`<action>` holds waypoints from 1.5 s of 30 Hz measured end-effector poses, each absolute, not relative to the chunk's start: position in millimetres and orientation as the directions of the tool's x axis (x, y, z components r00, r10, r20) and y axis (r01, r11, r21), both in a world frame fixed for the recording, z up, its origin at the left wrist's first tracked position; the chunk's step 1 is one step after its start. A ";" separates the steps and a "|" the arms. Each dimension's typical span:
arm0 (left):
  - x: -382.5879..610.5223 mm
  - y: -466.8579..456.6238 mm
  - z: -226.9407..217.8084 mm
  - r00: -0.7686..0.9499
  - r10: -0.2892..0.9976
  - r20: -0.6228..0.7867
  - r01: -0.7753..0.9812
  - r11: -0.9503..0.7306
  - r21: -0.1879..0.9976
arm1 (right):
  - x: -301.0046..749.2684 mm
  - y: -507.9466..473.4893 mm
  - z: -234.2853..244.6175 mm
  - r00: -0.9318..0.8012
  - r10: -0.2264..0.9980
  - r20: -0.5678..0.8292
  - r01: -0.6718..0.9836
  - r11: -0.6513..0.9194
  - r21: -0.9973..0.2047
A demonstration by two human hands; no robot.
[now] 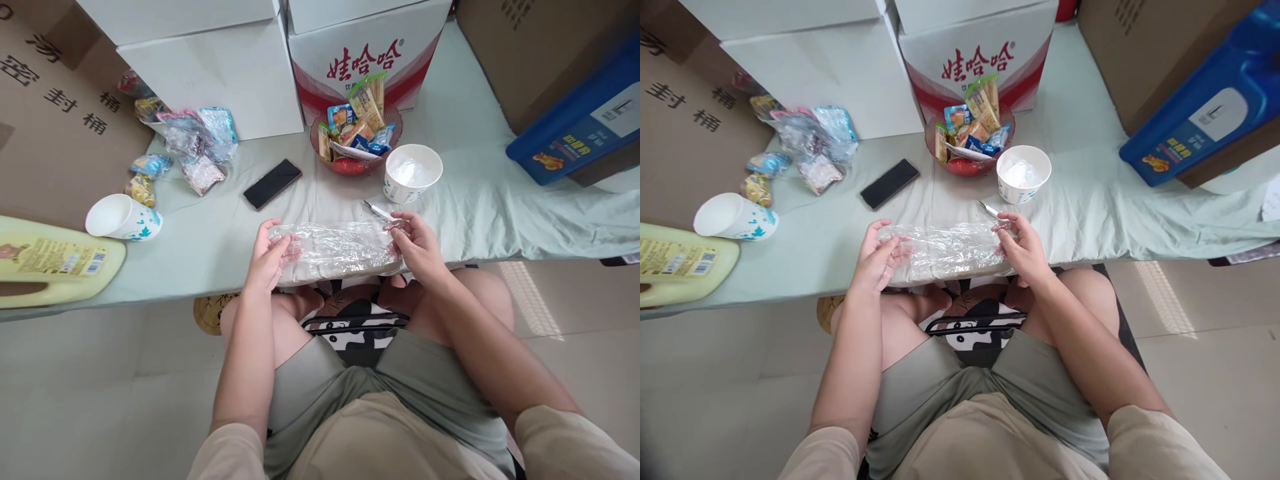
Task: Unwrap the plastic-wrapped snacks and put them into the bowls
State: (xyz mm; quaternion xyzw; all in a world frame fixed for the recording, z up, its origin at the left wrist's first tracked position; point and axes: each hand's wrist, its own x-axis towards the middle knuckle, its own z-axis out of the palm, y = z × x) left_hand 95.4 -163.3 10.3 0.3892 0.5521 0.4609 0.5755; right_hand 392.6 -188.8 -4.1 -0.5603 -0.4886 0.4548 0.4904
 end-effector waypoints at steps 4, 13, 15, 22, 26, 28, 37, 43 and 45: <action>98.2 -166.6 15.4 -0.031 0.953 -0.301 -0.026 0.300 0.954 | 392.2 -190.0 -1.1 0.174 0.985 0.018 0.091 0.003 -0.996; 97.7 -166.1 8.9 -0.083 0.977 -0.195 -0.087 0.188 0.978 | 393.5 -190.7 0.2 0.251 0.967 0.037 0.144 0.000 -0.990; 95.5 -168.0 10.8 0.020 0.969 -0.245 -0.098 0.246 0.964 | 394.2 -191.5 0.9 0.271 0.962 0.048 0.177 -0.001 -0.984; 92.3 -170.2 16.7 0.095 0.955 -0.283 -0.104 0.292 0.951 | 395.5 -191.3 -0.4 0.248 0.966 0.072 0.117 0.044 -0.992; 86.5 -168.3 24.0 0.010 0.966 -0.258 -0.221 0.254 0.942 | 401.2 -192.6 2.0 0.208 0.977 0.044 0.029 0.039 -0.999; 84.1 -168.3 26.3 0.011 0.960 -0.279 -0.244 0.273 0.931 | 404.9 -193.1 4.2 0.225 0.972 0.065 0.014 0.063 -0.998; 97.5 -170.2 19.3 0.099 0.896 -0.433 0.126 0.421 0.898 | 411.1 -188.9 8.0 0.332 0.836 0.437 0.556 0.201 -0.806; 96.7 -171.0 17.4 0.097 0.936 -0.338 0.153 0.322 0.934 | 407.7 -193.5 7.6 0.051 0.701 0.711 0.750 0.444 -0.491; 97.4 -169.8 15.1 0.071 0.955 -0.289 0.150 0.276 0.949 | 399.5 -197.2 4.5 -0.196 0.726 0.659 0.710 0.569 -0.415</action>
